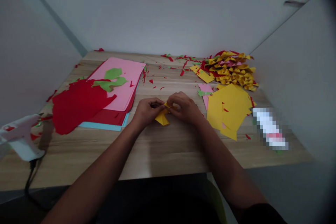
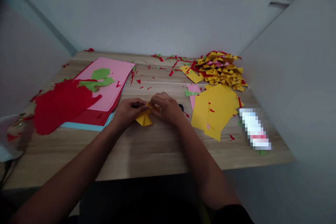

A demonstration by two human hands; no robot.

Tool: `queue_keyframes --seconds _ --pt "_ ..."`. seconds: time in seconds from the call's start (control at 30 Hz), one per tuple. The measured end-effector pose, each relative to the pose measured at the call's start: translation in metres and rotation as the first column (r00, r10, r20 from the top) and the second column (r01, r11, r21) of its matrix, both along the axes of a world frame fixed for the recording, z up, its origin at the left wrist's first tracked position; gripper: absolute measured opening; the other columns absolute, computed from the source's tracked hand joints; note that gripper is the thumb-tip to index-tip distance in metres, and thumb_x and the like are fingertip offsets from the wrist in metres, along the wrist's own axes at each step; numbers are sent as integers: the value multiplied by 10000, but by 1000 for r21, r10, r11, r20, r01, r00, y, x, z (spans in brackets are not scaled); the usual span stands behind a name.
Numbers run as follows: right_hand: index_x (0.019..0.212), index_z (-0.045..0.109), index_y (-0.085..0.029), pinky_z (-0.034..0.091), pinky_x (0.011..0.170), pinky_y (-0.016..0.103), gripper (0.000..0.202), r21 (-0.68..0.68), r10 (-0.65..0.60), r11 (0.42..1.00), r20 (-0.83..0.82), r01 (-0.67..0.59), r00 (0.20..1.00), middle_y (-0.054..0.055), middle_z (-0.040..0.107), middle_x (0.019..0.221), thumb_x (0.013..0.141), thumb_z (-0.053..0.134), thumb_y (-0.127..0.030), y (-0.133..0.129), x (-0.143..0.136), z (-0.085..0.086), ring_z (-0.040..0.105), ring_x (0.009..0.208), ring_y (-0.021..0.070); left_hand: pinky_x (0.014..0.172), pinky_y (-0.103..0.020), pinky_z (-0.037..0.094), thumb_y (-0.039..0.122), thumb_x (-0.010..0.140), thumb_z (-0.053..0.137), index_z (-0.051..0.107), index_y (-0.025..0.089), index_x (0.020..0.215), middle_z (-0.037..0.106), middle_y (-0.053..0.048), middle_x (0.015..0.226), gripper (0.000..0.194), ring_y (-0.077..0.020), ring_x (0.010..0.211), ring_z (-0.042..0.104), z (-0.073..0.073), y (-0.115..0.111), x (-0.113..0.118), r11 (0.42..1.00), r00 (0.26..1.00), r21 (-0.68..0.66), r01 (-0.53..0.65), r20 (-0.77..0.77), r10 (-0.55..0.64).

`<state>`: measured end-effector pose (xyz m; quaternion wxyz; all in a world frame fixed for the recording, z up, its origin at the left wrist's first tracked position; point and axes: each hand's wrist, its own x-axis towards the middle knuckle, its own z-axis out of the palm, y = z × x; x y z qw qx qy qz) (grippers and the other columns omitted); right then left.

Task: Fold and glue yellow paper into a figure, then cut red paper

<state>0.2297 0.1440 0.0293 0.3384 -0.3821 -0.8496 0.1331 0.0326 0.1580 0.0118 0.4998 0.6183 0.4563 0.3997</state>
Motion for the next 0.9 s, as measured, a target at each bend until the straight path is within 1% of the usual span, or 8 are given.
queue_keyframes --seconds 0.1,0.2,0.37,0.5,0.63,0.73,0.8,0.9 --pt "847 563 -213 445 812 318 89 -5 24 1000 2 -24 1000 48 639 922 837 577 -126 -1 0 -1 549 903 199 633 -268 527 313 722 738 748 170 813 762 -60 787 169 -179 697 691 3 -1 0 999 997 44 22 -79 -19" --pt "833 578 -212 450 806 324 92 -5 10 1000 9 -10 1000 52 636 909 829 569 -121 -2 0 -1 553 894 201 652 -266 521 300 746 711 751 180 823 760 -50 786 148 -172 706 685 4 -1 -2 995 989 94 28 -144 -15" --pt "933 637 -220 459 825 327 125 -20 -15 1000 -14 15 1000 51 677 943 866 567 -141 -1 0 -3 584 910 196 648 -266 526 326 732 722 747 168 829 762 -58 807 187 -186 732 697 -1 2 -3 997 996 80 -11 -82 18" --pt "860 631 -227 460 807 330 86 -4 -58 998 -10 58 998 53 672 908 911 564 -213 -1 -1 -3 584 899 198 635 -268 528 335 724 738 748 174 817 760 -57 796 186 -182 711 692 -1 2 -1 996 997 83 -25 -69 31" --pt "834 600 -226 466 762 307 69 -23 -85 996 -111 83 990 40 650 861 903 592 -229 -2 -2 -4 584 845 181 635 -260 529 346 720 753 728 178 787 753 -43 771 183 -168 682 682 4 0 0 996 996 89 -17 -88 25" --pt "910 629 -225 469 720 288 33 -92 -149 987 -239 130 959 25 658 873 881 632 -242 -1 -5 -8 585 775 157 640 -251 523 378 731 757 717 178 797 746 -36 771 215 -161 688 679 4 0 0 994 994 112 4 -110 8" --pt "1007 648 -231 475 715 282 144 -159 -205 974 -313 162 927 13 659 887 866 655 -257 0 -6 -11 591 757 145 650 -245 513 386 741 754 719 183 831 745 -31 792 225 -153 697 674 2 1 -2 990 991 139 24 -133 -5" --pt "1100 646 -233 470 693 265 253 -240 -244 958 -394 157 886 -27 609 795 849 672 -253 1 -8 -15 577 708 126 675 -254 496 369 737 762 728 199 868 739 -22 807 217 -150 704 653 2 0 -3 977 975 209 42 -221 5"
